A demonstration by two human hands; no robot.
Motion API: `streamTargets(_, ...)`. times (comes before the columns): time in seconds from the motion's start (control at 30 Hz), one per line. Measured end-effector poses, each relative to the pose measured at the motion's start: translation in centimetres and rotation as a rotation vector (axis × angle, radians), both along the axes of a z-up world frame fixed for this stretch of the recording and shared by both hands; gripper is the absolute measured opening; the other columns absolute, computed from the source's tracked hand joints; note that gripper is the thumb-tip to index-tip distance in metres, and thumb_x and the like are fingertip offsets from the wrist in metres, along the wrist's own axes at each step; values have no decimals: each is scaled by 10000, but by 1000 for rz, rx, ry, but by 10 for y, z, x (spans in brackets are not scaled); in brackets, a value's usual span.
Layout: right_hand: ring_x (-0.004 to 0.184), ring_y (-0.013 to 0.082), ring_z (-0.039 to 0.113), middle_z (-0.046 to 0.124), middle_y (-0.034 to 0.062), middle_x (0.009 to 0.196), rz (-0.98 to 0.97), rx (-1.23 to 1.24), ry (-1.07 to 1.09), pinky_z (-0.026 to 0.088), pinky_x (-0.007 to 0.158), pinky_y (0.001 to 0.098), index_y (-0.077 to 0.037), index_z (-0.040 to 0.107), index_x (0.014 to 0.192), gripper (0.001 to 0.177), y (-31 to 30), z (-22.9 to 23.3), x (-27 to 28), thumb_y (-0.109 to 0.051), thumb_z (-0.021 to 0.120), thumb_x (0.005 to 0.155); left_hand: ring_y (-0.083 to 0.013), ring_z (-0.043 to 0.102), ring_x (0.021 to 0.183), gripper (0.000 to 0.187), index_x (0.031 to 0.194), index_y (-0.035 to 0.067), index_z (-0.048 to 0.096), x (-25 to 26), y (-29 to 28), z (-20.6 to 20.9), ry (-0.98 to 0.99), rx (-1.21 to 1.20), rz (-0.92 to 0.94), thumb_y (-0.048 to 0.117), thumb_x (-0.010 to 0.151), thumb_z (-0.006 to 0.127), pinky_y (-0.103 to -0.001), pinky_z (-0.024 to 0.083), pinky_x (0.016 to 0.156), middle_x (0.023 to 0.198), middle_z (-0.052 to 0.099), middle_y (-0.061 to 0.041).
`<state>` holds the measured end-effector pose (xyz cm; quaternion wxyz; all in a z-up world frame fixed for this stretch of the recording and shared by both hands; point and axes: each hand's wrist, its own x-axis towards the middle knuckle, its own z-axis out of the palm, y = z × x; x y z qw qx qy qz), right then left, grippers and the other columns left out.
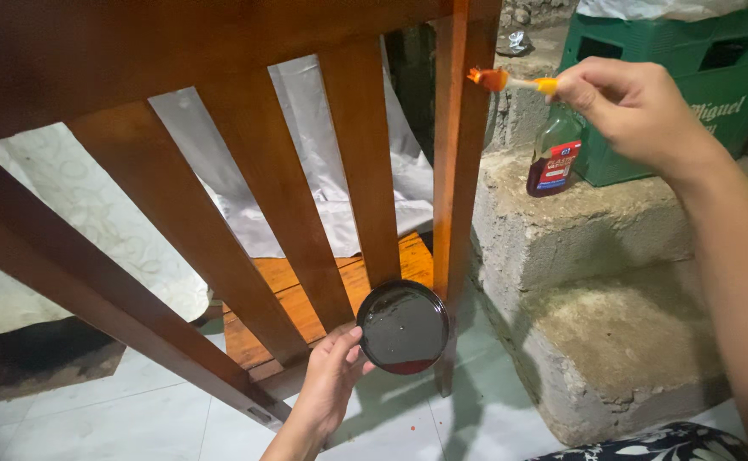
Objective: The person paints the backrest of a wooden chair using a toothbrush dipped in a small bowl of dark liquid. They repeatedly apply the liquid to the vertical slats and top rail, occasionally refilling the bowl from a nearby bottle.
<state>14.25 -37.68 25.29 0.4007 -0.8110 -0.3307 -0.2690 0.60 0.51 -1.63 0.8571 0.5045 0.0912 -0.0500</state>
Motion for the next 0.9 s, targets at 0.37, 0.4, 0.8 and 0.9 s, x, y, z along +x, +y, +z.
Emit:
streamTargets(0.37,685,35,383,447,-76,732,-28,14,-147,311,616,223,-49,687,1052,295,7,27,7,-306,553,1106,-66,524,778,343,1113,72,685,-10,-6,18,25,35,-14,322,878,672,-347,458,855,672,475,98)
streamTargets(0.4,694,26,406,477,-78,756,-2,22,-155,327,623,211,-39,679,1067,302,6,27,10,-303,556,1145,-68,527,779,348,1118,75,689,-9,-6,18,22,38,-17,327,879,671,-348,458,858,666,468,96)
streamTargets(0.8,827,39,506,621,-38,958,91,166,-243,411,751,213,5,643,1106,273,2,27,17,-236,560,1204,-84,533,827,345,1087,66,683,-2,-11,19,47,63,0,332,866,672,-350,451,845,732,513,77)
streamTargets(0.9,890,36,550,640,-42,1012,126,119,-337,445,792,218,-1,662,1175,262,10,26,12,-240,557,1200,-86,539,835,341,1073,80,705,-2,-12,21,50,73,-3,334,848,668,-344,451,838,747,530,68)
